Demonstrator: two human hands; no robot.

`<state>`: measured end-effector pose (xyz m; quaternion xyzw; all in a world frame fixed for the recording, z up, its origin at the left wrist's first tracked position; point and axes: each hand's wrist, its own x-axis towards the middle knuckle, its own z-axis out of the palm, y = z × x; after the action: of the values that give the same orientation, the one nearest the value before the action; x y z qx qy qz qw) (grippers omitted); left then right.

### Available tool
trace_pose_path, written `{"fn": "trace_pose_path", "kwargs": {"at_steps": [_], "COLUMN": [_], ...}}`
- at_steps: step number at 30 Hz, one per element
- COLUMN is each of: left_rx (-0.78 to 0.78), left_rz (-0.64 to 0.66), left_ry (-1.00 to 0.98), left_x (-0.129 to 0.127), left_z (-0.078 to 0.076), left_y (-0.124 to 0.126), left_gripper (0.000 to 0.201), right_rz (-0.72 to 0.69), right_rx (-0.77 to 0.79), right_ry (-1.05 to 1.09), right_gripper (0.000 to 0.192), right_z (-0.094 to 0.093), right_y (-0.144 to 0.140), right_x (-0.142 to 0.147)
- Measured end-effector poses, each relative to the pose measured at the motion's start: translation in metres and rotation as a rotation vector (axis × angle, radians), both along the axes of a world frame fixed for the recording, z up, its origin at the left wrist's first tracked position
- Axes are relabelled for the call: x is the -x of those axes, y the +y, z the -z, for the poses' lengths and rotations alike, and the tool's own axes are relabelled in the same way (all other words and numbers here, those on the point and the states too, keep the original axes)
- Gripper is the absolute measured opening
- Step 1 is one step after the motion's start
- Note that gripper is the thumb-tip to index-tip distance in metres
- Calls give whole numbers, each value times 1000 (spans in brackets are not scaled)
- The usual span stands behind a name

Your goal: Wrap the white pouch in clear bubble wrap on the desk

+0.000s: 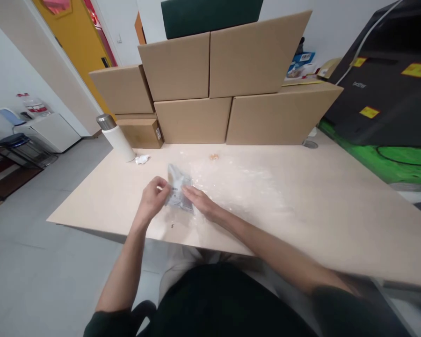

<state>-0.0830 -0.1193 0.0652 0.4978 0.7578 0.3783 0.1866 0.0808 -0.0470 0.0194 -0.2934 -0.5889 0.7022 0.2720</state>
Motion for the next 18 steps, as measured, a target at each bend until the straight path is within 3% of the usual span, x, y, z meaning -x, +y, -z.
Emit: {"fn": "trace_pose_path", "kwargs": {"at_steps": [4, 7, 9, 12, 15, 16, 18], "left_rx": [-135, -191, -165, -47, 61, 81, 84], "left_rz": [229, 387, 459, 471, 371, 348, 349], "left_ry": [-131, -70, 11, 120, 236, 272, 300], "left_x": [-48, -73, -81, -92, -104, -108, -112], "left_z": [-9, 3, 16, 33, 41, 42, 44], "left_y": [17, 35, 42, 47, 47, 47, 45], "left_gripper": [39, 52, 53, 46, 38, 36, 33], "right_rz": [-7, 46, 136, 345, 544, 540, 396], "right_rx": [304, 457, 471, 296, -137, -285, -498], "right_ry": [173, 191, 183, 106, -28, -73, -167], "right_gripper": [49, 49, 43, 36, 39, 40, 39], "right_z": [-2, 1, 4, 9, 9, 9, 7], "right_y": [0, 8, 16, 25, 29, 29, 29], "right_x": [-15, -32, -48, -76, -94, -95, -92]}}
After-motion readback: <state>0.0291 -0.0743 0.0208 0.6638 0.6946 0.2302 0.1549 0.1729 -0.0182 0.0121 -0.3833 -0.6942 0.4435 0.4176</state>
